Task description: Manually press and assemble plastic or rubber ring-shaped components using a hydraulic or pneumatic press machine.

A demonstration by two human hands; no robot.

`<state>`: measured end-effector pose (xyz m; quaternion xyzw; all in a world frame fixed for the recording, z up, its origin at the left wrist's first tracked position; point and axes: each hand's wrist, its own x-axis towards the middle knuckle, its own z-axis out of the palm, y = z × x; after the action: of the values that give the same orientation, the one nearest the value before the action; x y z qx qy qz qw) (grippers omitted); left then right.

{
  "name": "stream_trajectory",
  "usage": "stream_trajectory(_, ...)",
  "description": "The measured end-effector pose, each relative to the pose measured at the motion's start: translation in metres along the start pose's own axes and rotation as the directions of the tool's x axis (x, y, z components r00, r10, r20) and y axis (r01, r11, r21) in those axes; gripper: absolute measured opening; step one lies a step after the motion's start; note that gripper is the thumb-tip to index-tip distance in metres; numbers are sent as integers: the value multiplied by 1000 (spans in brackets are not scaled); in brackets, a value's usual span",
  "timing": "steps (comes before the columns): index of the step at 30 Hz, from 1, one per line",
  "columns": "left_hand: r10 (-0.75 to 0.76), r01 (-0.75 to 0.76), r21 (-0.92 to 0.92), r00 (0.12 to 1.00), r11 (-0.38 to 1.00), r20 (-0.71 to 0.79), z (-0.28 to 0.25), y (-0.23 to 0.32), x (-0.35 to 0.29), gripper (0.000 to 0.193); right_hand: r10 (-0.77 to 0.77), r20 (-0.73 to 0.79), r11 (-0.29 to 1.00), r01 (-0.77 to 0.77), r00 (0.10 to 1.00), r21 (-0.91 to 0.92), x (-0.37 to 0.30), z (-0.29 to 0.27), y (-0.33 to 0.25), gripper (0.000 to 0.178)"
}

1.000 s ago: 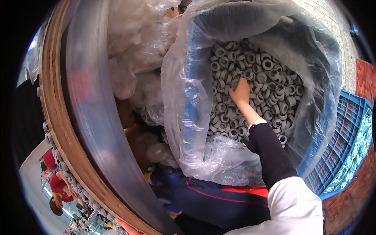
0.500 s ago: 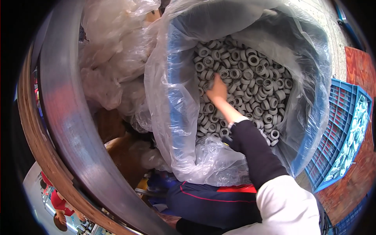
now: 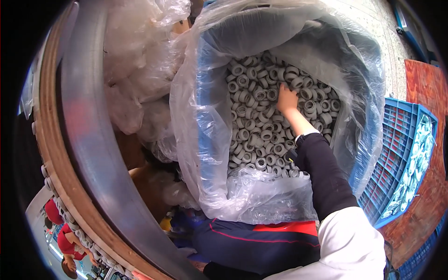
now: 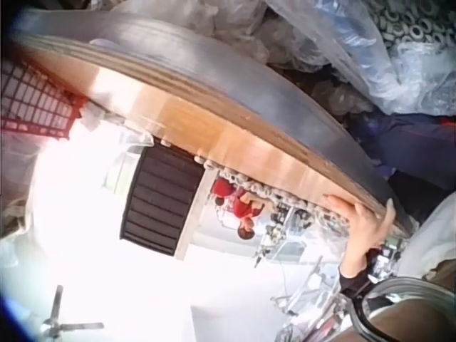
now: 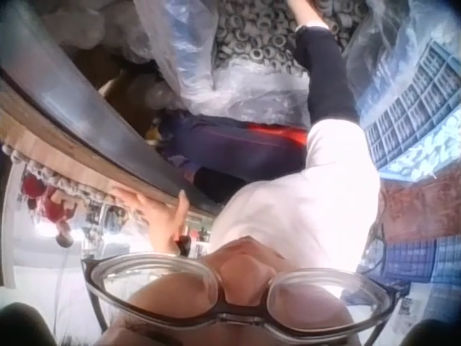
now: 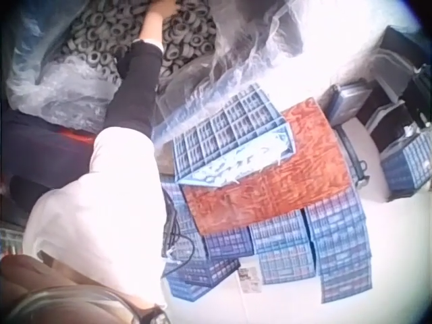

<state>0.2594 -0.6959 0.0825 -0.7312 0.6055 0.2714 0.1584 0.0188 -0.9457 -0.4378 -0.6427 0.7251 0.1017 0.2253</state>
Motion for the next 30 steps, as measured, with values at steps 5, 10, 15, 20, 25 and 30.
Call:
stream_trajectory(5,10,-10,0,1000,1000,-3,0,-1,2,117,-185,253,955,235,950,-182,-4,-9,-2,49)
stream_trajectory(10,4,-5,-41,999,999,-41,4,-6,-6,117,-154,499,956,256,853,-144,33,-34,-20,26)
stream_trajectory(15,21,-21,4,999,1000,-29,4,-6,-4,118,-139,458,980,189,878,-64,42,4,-29,16)
stream_trajectory(20,15,-15,10,1000,1000,-14,6,-4,-2,119,-258,587,958,124,767,259,29,22,6,35)
stream_trajectory(25,-22,23,9,998,1000,-58,8,-6,-10,120,-412,527,852,110,743,512,-12,27,15,56)
stream_trajectory(30,-52,51,-20,998,998,-30,9,-4,-12,121,-126,169,908,45,978,416,-12,37,6,56)
